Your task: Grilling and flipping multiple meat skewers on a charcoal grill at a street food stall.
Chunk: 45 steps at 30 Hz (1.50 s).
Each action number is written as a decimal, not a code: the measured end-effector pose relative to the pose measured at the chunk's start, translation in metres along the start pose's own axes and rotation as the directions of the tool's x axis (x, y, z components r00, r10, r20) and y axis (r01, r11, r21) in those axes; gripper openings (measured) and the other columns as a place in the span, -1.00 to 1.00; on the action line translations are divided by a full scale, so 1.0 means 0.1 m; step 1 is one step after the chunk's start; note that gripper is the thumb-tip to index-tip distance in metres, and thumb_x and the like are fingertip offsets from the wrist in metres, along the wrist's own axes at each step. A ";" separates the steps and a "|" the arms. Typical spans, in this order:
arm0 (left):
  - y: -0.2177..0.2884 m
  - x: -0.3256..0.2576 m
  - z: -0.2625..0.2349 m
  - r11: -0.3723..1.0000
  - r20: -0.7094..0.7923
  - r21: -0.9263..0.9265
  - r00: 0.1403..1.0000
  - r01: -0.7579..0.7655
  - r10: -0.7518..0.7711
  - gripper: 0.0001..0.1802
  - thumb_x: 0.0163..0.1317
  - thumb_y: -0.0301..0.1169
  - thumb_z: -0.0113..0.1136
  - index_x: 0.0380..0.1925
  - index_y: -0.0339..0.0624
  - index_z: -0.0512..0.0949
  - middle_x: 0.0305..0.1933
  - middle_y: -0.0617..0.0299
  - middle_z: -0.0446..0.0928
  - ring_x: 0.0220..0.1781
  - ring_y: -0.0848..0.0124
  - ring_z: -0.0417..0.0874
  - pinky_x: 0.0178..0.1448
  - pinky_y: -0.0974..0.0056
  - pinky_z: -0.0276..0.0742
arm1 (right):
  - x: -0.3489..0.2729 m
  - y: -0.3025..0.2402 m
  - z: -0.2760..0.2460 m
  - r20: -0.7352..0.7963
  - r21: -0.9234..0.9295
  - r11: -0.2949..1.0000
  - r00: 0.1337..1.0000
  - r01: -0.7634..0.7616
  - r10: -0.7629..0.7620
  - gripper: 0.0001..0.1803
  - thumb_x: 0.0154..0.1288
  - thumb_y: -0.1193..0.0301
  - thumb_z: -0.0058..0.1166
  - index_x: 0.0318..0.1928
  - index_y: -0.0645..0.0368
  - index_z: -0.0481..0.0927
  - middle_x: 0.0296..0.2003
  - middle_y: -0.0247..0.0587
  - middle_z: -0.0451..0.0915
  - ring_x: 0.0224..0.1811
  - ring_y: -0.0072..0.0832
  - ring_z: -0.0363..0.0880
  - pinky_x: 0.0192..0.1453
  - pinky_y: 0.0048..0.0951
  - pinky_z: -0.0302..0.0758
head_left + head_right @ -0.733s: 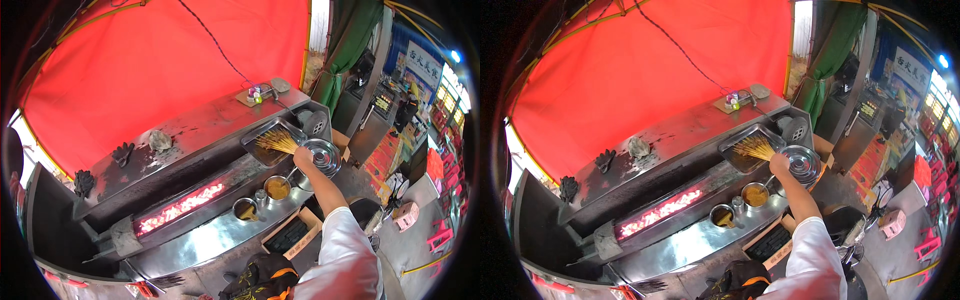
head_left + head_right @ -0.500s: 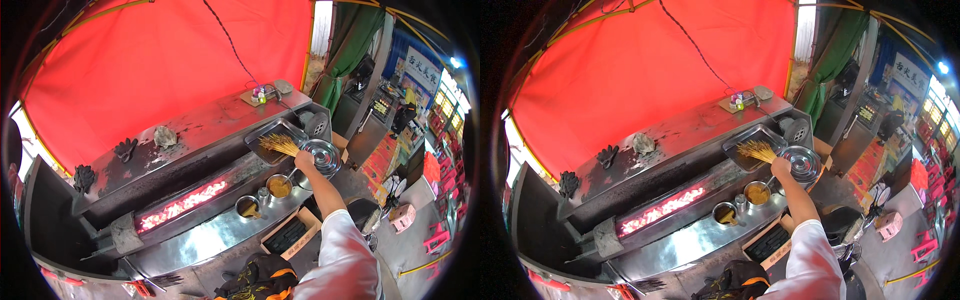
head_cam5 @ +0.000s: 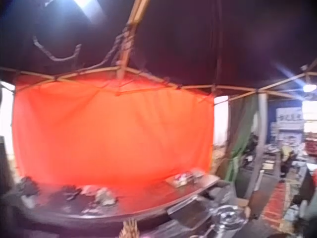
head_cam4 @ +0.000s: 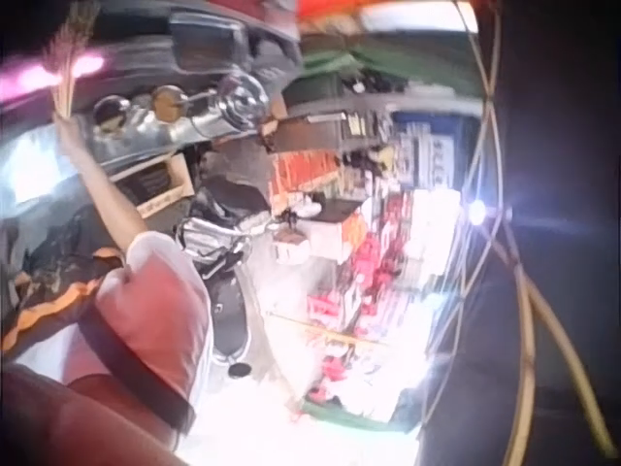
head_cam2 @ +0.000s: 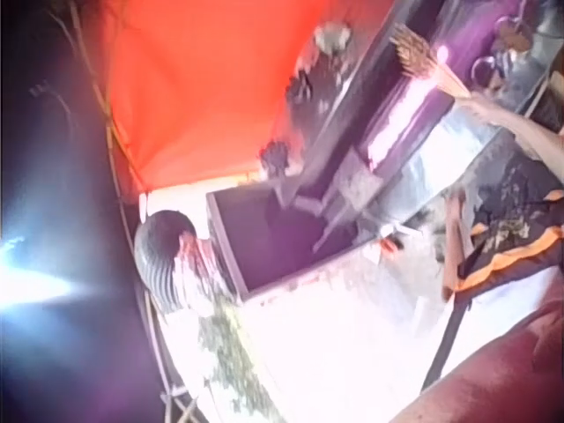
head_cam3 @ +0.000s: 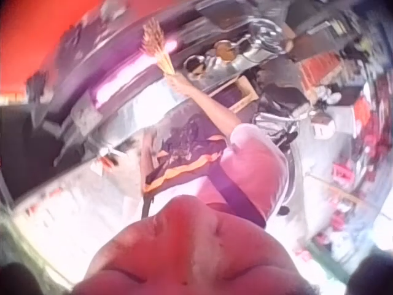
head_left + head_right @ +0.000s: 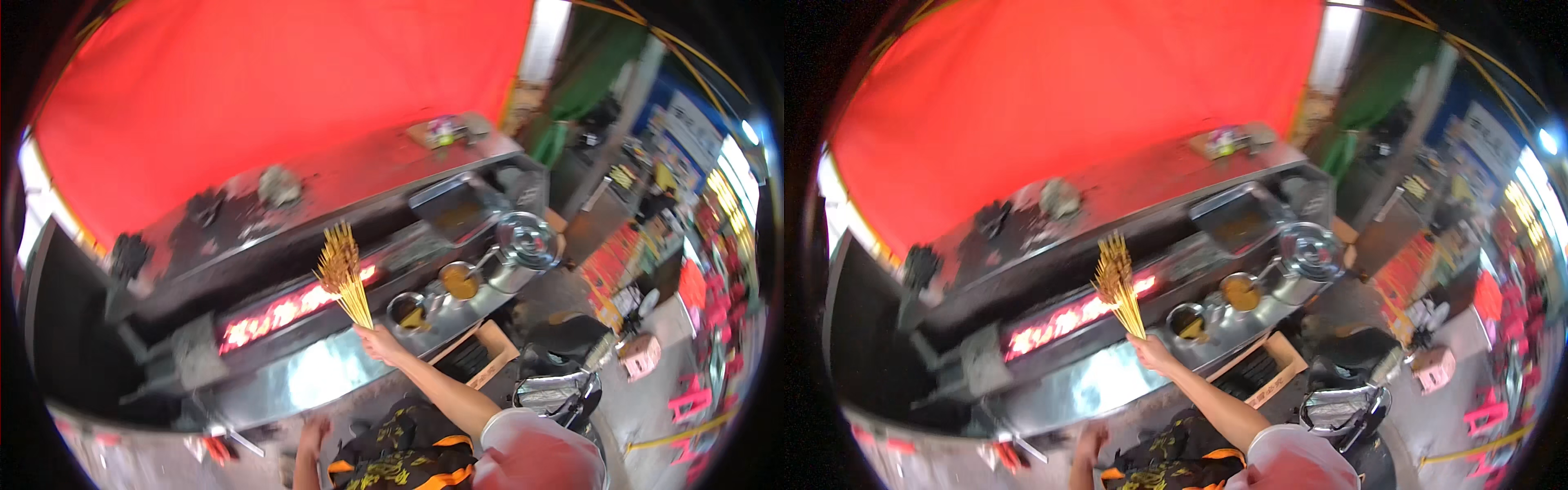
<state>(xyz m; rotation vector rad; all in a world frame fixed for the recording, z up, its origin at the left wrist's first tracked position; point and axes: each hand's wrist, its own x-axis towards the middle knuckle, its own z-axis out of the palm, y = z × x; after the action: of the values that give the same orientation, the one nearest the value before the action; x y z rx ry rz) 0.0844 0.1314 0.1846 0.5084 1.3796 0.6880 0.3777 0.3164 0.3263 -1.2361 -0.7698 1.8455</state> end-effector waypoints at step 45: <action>1.62 0.73 1.44 0.835 -0.596 -0.068 0.693 -0.546 0.405 -0.67 0.34 -0.18 0.01 -0.27 -0.29 0.41 -0.54 0.13 0.52 -0.67 0.43 0.54 -0.69 0.38 0.42 | 0.47 0.64 0.18 -0.528 -0.424 0.885 0.742 0.192 -0.414 -0.45 0.33 0.02 -0.10 -0.52 0.31 0.45 -0.64 -0.06 0.50 -0.64 -0.28 0.54 -0.47 -0.23 0.39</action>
<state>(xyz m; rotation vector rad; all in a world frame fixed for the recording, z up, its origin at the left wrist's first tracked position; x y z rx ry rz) 0.2075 0.3075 0.2646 0.4939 1.6920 1.5231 0.3325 0.3220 0.2586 -1.6875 -0.8774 0.9574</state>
